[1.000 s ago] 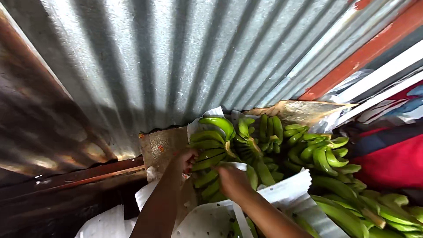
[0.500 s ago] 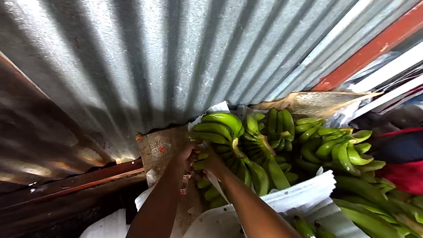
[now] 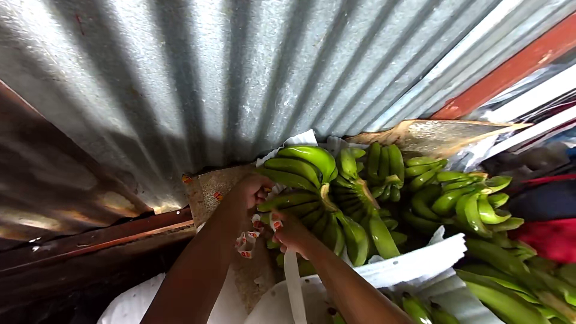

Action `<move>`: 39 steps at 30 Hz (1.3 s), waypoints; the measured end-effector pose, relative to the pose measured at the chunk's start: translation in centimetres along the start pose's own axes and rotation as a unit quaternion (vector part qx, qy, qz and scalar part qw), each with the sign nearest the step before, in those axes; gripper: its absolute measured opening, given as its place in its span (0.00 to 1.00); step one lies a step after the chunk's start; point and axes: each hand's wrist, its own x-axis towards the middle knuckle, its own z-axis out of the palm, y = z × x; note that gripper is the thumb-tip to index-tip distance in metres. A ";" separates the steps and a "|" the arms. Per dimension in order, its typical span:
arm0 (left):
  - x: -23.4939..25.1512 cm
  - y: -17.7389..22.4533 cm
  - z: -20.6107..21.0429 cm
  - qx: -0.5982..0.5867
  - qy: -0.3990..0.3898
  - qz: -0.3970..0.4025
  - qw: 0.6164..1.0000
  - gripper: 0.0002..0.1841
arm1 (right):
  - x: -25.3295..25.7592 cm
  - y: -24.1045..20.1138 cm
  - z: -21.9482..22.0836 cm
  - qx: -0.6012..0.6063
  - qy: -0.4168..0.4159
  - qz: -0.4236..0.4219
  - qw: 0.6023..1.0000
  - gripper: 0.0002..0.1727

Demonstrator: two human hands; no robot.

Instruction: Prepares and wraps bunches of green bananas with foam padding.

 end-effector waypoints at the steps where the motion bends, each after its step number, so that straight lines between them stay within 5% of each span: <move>1: 0.0 0.0 0.0 0.010 0.004 0.001 1.000 0.07 | -0.5 -0.1 0.0 0.006 0.006 0.010 1.000 0.50; 6: -0.1 -0.1 0.3 -0.004 0.023 -0.003 1.000 0.06 | -0.2 -1.3 -0.2 0.169 0.072 -0.019 0.983 0.54; 10: -0.3 0.0 0.2 0.013 0.016 -0.003 1.000 0.06 | 3.3 -3.3 -0.9 -0.010 0.100 0.041 0.994 0.27; 13: -0.4 0.2 0.1 0.042 0.013 0.004 0.999 0.07 | 3.9 -5.5 -1.3 -0.143 0.073 0.091 0.983 0.23; 16: -0.1 0.0 -0.3 0.062 0.017 0.003 0.998 0.07 | 4.7 -4.6 -1.0 0.040 -0.021 0.029 0.999 0.07; 18: 0.3 -0.1 -0.6 0.049 -0.007 0.013 0.999 0.10 | 4.6 -2.9 -0.7 0.160 -0.113 -0.047 0.979 0.16; 21: 0.6 -0.4 -1.4 0.066 -0.033 0.003 0.997 0.10 | 2.6 -1.5 -1.8 0.063 -0.169 -0.056 0.982 0.39; 24: 0.2 -1.3 -1.8 0.207 -0.014 0.010 0.978 0.14 | -1.2 -1.4 -3.8 -0.035 -0.175 -0.065 0.982 0.39; 26: -0.6 -2.1 -1.4 0.305 -0.007 0.035 0.952 0.21 | -4.8 -1.1 -5.4 -0.055 -0.138 -0.108 0.983 0.29; 29: -2.2 -3.4 -0.5 0.242 0.003 0.174 0.955 0.35 | -10.4 0.5 -7.5 -0.027 -0.039 -0.182 0.982 0.19; 32: -1.6 -3.9 1.6 0.139 0.013 0.348 0.927 0.30 | -14.9 2.4 -8.5 0.103 0.015 -0.179 0.978 0.46; 34: -1.0 -3.2 3.6 0.087 0.024 0.386 0.918 0.26 | -17.1 3.6 -9.1 0.139 0.046 -0.168 0.975 0.52; 37: 1.2 -2.3 5.0 0.064 0.080 0.350 0.931 0.24 | -19.6 5.9 -9.6 0.135 0.113 -0.203 0.963 0.24; 39: 2.3 -1.7 5.0 0.104 0.135 0.308 0.936 0.26 | -21.0 6.9 -9.9 0.125 0.143 -0.226 0.956 0.15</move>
